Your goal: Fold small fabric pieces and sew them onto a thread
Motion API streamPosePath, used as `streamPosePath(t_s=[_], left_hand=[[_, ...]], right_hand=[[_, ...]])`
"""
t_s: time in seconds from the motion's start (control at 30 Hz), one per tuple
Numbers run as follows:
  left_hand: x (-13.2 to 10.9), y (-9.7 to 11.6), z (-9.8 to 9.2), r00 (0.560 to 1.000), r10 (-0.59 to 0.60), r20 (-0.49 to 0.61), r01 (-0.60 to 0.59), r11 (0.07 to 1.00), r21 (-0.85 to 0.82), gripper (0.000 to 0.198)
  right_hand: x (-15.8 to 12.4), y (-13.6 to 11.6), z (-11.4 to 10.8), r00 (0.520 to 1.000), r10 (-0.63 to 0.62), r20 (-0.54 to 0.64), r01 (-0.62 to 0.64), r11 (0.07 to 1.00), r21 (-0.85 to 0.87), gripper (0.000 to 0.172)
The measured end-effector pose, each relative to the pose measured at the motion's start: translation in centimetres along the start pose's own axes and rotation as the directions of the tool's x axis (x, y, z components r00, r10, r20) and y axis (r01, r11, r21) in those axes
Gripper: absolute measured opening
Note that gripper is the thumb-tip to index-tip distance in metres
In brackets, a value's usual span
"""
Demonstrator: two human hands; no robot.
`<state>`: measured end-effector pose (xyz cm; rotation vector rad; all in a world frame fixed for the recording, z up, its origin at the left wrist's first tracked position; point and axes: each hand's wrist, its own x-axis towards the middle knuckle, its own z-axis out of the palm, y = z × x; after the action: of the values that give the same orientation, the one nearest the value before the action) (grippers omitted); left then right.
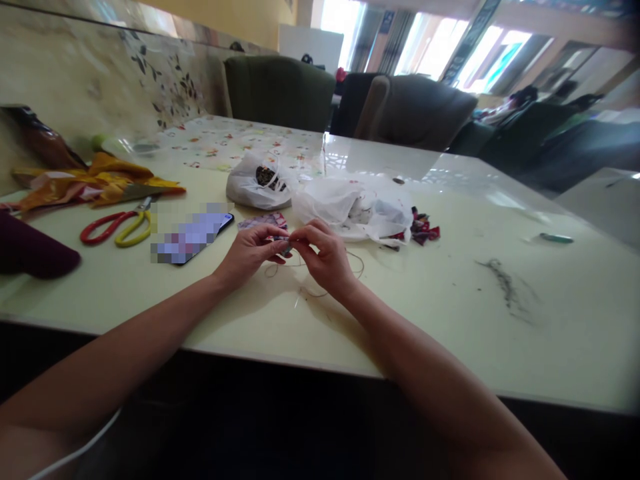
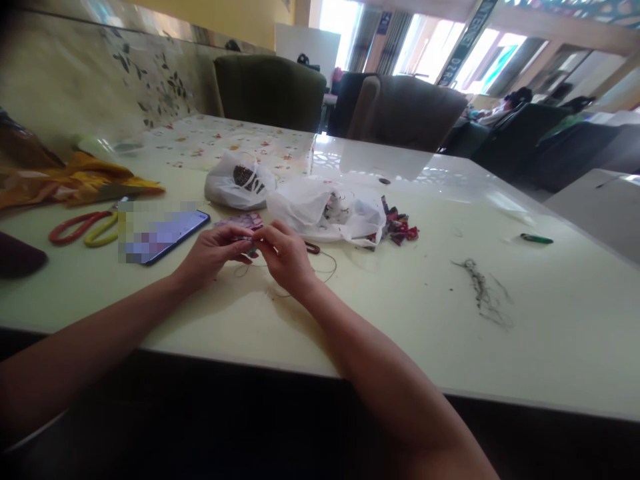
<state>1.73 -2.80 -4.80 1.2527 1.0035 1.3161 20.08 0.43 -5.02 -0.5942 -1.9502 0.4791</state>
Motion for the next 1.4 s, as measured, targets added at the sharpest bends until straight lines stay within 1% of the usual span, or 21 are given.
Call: streamPosePath(t_s=[0.1,0.27,0.37,0.5,0.63,0.7,0.77,0.87,0.97,1.07,1.17,1.3,1.4], left_hand=[[0.0,-0.1,0.0,1.0,-0.001,0.024,0.001,1.0,0.021,0.043],[0.0,-0.2,0.0,0.997,0.041,0.066,-0.047,0.995,0.086,0.04],[-0.1,-0.2,0.1,0.994,0.053,0.09,-0.062,0.993,0.1,0.039],[0.0,-0.1,0.1,0.993,0.043,0.107,-0.052,0.996,0.077,0.037],[-0.1,-0.1,0.1,0.998,0.028,0.061,-0.031,0.999,0.037,0.035],[-0.1,0.0,0.1,0.999,0.019,0.027,-0.02,0.999,0.029,0.035],[-0.1,0.0,0.1,1.0,0.011,0.011,-0.011,1.0,0.027,0.035],[-0.1,-0.1,0.0,1.0,0.011,0.01,-0.011,1.0,0.021,0.036],[-0.1,-0.2,-0.1,0.999,0.029,0.021,-0.029,0.999,0.017,0.035],[0.0,-0.2,-0.2,0.998,0.044,0.034,-0.045,0.999,0.016,0.034],[0.0,-0.2,-0.3,0.998,0.043,0.039,-0.044,0.999,0.015,0.034],[0.0,-0.2,-0.2,0.998,0.046,0.043,-0.047,0.999,0.024,0.036],[0.0,-0.2,-0.1,0.997,0.054,0.059,-0.057,0.997,0.06,0.036]], right_hand=[[0.0,0.1,0.1,0.999,-0.041,-0.005,0.041,0.999,-0.004,0.011],[-0.1,0.4,0.2,0.995,-0.098,-0.009,0.097,0.993,-0.06,0.012],[-0.1,0.5,0.2,0.995,-0.094,0.028,0.096,0.991,-0.089,0.013],[-0.1,0.4,0.2,0.997,-0.053,0.063,0.06,0.992,-0.114,0.012],[0.3,0.3,-0.2,1.0,-0.002,0.005,0.002,0.999,-0.034,0.013],[0.5,0.3,-0.5,0.999,0.001,-0.036,-0.001,1.0,0.001,0.012],[0.6,0.3,-0.8,0.999,0.006,-0.044,-0.005,1.0,0.024,0.011],[0.5,0.3,-0.9,1.0,0.028,-0.003,-0.028,0.998,0.058,0.009],[0.4,0.4,-0.7,0.999,0.022,0.035,-0.025,0.996,0.086,0.006],[0.3,0.5,-0.6,0.998,0.023,0.064,-0.028,0.997,0.077,0.005],[0.4,0.6,-0.7,0.996,0.015,0.087,-0.019,0.999,0.039,0.005],[0.5,0.7,-0.9,0.992,-0.031,0.123,0.034,0.999,-0.027,0.005],[0.6,0.8,-1.0,0.98,-0.073,0.183,0.1,0.984,-0.147,0.008]])
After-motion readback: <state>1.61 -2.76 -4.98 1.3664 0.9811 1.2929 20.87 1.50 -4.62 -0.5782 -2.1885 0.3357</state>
